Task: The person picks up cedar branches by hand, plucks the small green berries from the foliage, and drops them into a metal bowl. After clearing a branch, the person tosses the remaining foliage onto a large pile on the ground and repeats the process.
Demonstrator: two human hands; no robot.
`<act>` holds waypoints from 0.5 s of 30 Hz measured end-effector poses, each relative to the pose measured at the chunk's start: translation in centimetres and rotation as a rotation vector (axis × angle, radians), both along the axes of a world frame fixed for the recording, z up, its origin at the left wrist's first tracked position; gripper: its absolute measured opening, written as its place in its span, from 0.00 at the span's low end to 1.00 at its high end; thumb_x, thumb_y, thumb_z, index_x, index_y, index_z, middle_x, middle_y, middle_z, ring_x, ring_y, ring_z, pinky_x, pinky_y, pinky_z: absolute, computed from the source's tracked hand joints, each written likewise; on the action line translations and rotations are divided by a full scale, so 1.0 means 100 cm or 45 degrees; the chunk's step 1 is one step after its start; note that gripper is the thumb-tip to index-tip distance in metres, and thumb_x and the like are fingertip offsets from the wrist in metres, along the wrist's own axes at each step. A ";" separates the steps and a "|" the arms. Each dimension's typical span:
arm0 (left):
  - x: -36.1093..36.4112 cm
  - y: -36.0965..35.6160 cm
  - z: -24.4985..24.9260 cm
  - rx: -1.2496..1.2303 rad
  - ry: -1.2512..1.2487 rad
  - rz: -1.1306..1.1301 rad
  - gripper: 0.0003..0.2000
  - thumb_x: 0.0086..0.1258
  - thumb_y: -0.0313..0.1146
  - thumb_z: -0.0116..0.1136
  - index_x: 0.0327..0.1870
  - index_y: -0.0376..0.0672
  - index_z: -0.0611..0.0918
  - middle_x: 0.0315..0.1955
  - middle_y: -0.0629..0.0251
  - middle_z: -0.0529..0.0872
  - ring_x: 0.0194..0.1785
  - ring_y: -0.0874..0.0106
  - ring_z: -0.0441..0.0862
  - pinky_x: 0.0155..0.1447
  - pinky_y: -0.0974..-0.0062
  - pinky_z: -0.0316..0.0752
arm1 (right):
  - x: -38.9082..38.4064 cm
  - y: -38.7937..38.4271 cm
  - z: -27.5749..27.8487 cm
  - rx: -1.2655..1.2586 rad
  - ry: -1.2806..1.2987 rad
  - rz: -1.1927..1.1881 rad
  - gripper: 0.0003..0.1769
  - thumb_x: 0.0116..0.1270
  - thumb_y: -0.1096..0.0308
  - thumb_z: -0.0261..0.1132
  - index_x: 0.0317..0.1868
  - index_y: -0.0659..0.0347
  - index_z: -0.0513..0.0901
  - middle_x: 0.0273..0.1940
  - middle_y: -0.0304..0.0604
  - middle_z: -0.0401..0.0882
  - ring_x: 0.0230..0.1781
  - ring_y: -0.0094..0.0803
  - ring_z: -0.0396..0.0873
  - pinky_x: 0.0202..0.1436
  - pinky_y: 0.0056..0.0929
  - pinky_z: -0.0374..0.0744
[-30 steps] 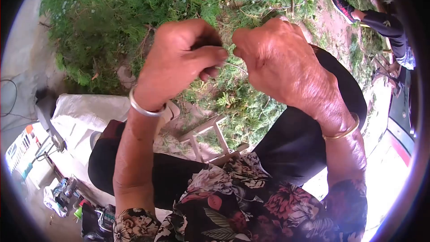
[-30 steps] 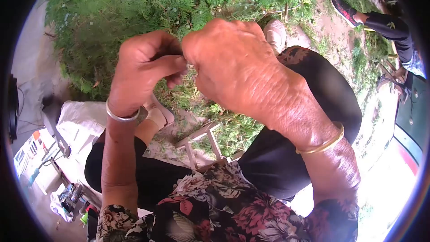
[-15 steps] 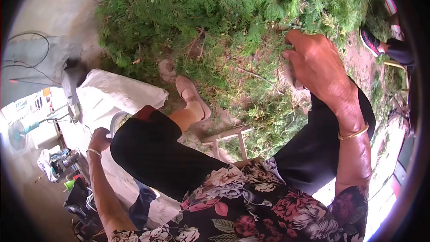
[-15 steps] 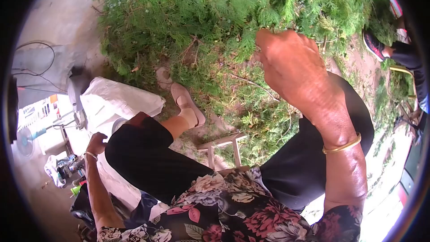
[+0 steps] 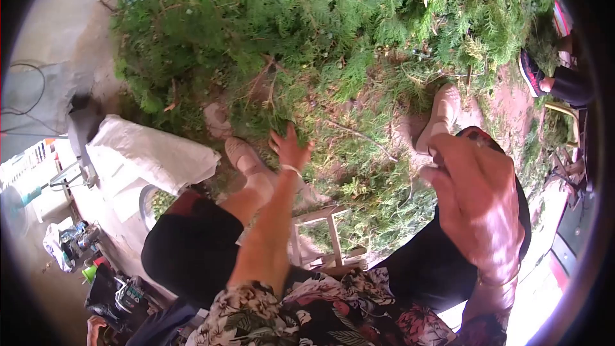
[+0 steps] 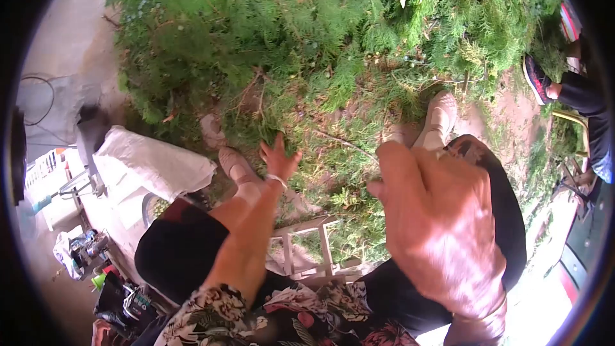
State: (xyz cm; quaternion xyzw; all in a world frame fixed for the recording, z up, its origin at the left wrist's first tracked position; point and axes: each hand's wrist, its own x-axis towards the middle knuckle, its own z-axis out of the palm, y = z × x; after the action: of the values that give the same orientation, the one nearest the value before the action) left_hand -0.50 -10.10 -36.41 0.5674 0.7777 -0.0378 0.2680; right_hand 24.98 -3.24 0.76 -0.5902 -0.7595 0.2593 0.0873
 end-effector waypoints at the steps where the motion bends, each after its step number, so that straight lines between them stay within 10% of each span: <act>1: 0.038 -0.020 0.005 -0.016 -0.215 0.110 0.46 0.55 0.57 0.60 0.72 0.42 0.58 0.68 0.35 0.52 0.72 0.36 0.40 0.71 0.37 0.41 | 0.000 0.000 0.001 -0.026 -0.047 -0.004 0.16 0.53 0.80 0.66 0.44 0.65 0.79 0.31 0.51 0.78 0.30 0.48 0.76 0.36 0.39 0.73; 2: 0.075 -0.044 0.014 -0.036 -0.419 0.229 0.46 0.55 0.57 0.60 0.72 0.42 0.57 0.69 0.33 0.47 0.72 0.35 0.37 0.71 0.36 0.35 | -0.002 -0.002 0.003 -0.058 -0.087 -0.004 0.16 0.53 0.80 0.66 0.45 0.65 0.79 0.31 0.50 0.78 0.31 0.47 0.76 0.37 0.38 0.73; 4: 0.133 -0.087 0.022 -0.056 -0.148 -0.538 0.43 0.55 0.50 0.64 0.73 0.55 0.56 0.71 0.37 0.44 0.73 0.36 0.36 0.69 0.31 0.41 | -0.004 -0.004 0.004 -0.126 -0.077 -0.042 0.17 0.52 0.79 0.67 0.45 0.63 0.79 0.33 0.48 0.79 0.33 0.46 0.75 0.40 0.38 0.72; 6: 0.149 -0.065 0.074 -0.830 -0.808 -0.804 0.38 0.59 0.46 0.62 0.71 0.55 0.59 0.71 0.38 0.46 0.69 0.40 0.57 0.70 0.42 0.54 | -0.003 -0.008 0.001 -0.088 -0.046 -0.019 0.17 0.52 0.77 0.68 0.45 0.63 0.79 0.35 0.48 0.79 0.34 0.47 0.74 0.42 0.39 0.72; 8: 0.149 -0.049 0.069 -0.075 -0.401 -0.939 0.32 0.63 0.39 0.59 0.70 0.50 0.62 0.69 0.36 0.50 0.62 0.41 0.69 0.56 0.55 0.78 | 0.002 -0.007 -0.001 -0.120 -0.066 -0.027 0.16 0.53 0.73 0.68 0.44 0.62 0.80 0.36 0.46 0.79 0.34 0.45 0.74 0.43 0.39 0.71; 10: 0.131 0.019 0.071 -0.202 -0.580 -0.326 0.29 0.65 0.32 0.56 0.69 0.46 0.63 0.65 0.32 0.55 0.62 0.45 0.70 0.35 0.69 0.85 | 0.012 -0.004 -0.007 0.159 0.079 0.229 0.19 0.50 0.75 0.69 0.43 0.73 0.76 0.25 0.50 0.76 0.18 0.39 0.75 0.19 0.35 0.70; 11: 0.120 0.039 0.045 0.124 -0.303 -0.403 0.30 0.65 0.29 0.55 0.69 0.44 0.61 0.63 0.30 0.56 0.65 0.43 0.66 0.25 0.73 0.82 | 0.005 -0.016 0.005 -0.160 -0.048 -0.075 0.16 0.55 0.64 0.68 0.44 0.59 0.81 0.35 0.42 0.79 0.35 0.42 0.74 0.44 0.38 0.71; 15: 0.097 0.129 0.038 0.128 0.015 -0.291 0.40 0.58 0.39 0.65 0.72 0.51 0.58 0.68 0.34 0.52 0.73 0.39 0.42 0.61 0.43 0.70 | 0.004 -0.019 0.010 -0.081 -0.198 -0.088 0.17 0.54 0.63 0.69 0.44 0.59 0.81 0.35 0.41 0.79 0.36 0.43 0.75 0.45 0.38 0.72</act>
State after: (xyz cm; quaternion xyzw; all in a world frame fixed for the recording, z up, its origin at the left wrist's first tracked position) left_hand 9.15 2.76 -32.57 0.6649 0.7104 -0.0324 0.2285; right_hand 25.43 -5.19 1.71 -0.6370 -0.7344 0.2335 0.0182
